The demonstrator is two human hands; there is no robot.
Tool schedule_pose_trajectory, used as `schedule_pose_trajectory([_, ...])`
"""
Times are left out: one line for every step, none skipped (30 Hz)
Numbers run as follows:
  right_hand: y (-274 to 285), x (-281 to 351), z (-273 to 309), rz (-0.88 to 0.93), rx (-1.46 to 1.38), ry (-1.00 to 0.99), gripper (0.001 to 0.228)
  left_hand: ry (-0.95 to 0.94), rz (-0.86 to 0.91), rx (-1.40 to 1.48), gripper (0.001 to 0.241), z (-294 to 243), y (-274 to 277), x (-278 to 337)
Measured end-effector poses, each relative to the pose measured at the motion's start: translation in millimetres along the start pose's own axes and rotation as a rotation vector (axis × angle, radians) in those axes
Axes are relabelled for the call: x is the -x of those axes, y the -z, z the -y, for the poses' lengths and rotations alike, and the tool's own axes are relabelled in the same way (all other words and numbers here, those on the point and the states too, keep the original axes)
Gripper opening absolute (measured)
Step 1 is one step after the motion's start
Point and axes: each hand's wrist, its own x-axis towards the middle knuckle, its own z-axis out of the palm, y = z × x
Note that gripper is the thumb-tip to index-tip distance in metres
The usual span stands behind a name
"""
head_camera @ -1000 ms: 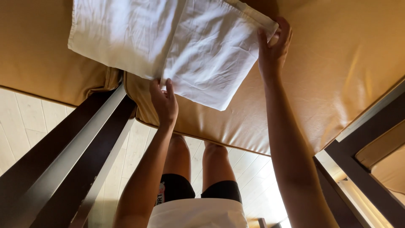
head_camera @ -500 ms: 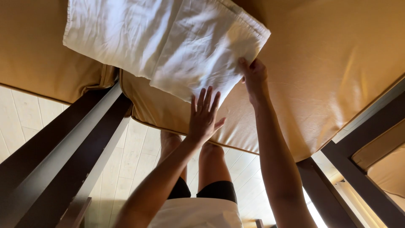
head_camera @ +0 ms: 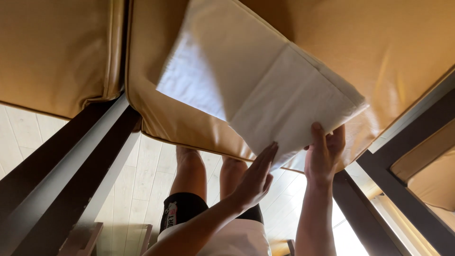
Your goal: The person opens a wooden wardrobe, takes out a white towel, and walks to a cushioned chair. They unfold the towel on the chair seat, smooth it out, and fold it neatly into a compact square by hand.
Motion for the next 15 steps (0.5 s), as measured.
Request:
schedule_pose_trajectory([-7.9,4.8,10.1,-0.006,0.002,-0.001,0.032,-0.001,0.006,0.004,0.087,-5.5,17.2,1.7])
schedule_pose_trajectory([-16.0,8.2,19.9,-0.002,0.01,0.025,0.035,0.052,-0.024,-0.155,0.086,-9.5,34.0,1.5])
schedule_pose_trajectory([-24.3,11.5,29.5,0.002,0.018,0.051,0.038,0.104,-0.054,-0.313,0.084,-13.0,50.8,1.2])
schedule_pose_trajectory([-37.5,7.7,27.1,-0.003,0.017,0.05,0.038,0.103,-0.049,-0.313,0.084,-11.2,64.8,-6.3])
schedule_pose_trajectory([-50.9,3.6,24.6,0.05,-0.021,0.051,0.036,0.129,-0.175,-0.145,0.068,-9.0,78.7,-14.2])
schedule_pose_trajectory([-64.8,-0.3,21.7,0.104,-0.062,0.05,0.034,0.156,-0.298,0.02,0.054,-6.9,93.4,-21.8])
schedule_pose_trajectory([-82.7,-6.7,32.7,0.099,-0.065,0.047,0.034,0.157,-0.292,0.017,0.054,2.1,115.4,-34.7])
schedule_pose_trajectory([-101.7,-11.9,43.0,0.252,-0.044,0.085,0.036,0.141,-0.39,-0.116,0.048,11.2,138.4,-45.8])
schedule_pose_trajectory([-120.7,-17.2,53.4,0.406,-0.022,0.122,0.037,0.123,-0.486,-0.249,0.042,20.1,161.7,-57.0])
schedule_pose_trajectory([-126.6,-20.4,42.7,0.4,-0.028,0.114,0.037,0.126,-0.476,-0.255,0.042,46.5,180.2,-57.7])
schedule_pose_trajectory([-132.9,-23.5,32.8,0.321,0.087,0.199,0.031,0.073,-0.457,-0.457,0.045,72.4,199.5,-58.8])
schedule_pose_trajectory([-142.2,-31.7,24.8,0.236,0.201,0.296,0.025,0.003,-0.44,-0.656,0.053,100.4,221.1,-67.4])
schedule_pose_trajectory([-140.4,-33.5,6.8,0.226,0.193,0.302,0.025,-0.011,-0.436,-0.66,0.053,102.4,225.3,-72.3])
schedule_pose_trajectory([-135.6,-33.2,-11.6,0.077,0.211,0.266,0.028,0.006,-0.426,-0.626,0.053,103.3,226.1,-73.9])
schedule_pose_trajectory([-131.1,-32.9,-30.8,-0.072,0.228,0.228,0.032,0.022,-0.416,-0.593,0.054,105.0,226.9,-75.2])
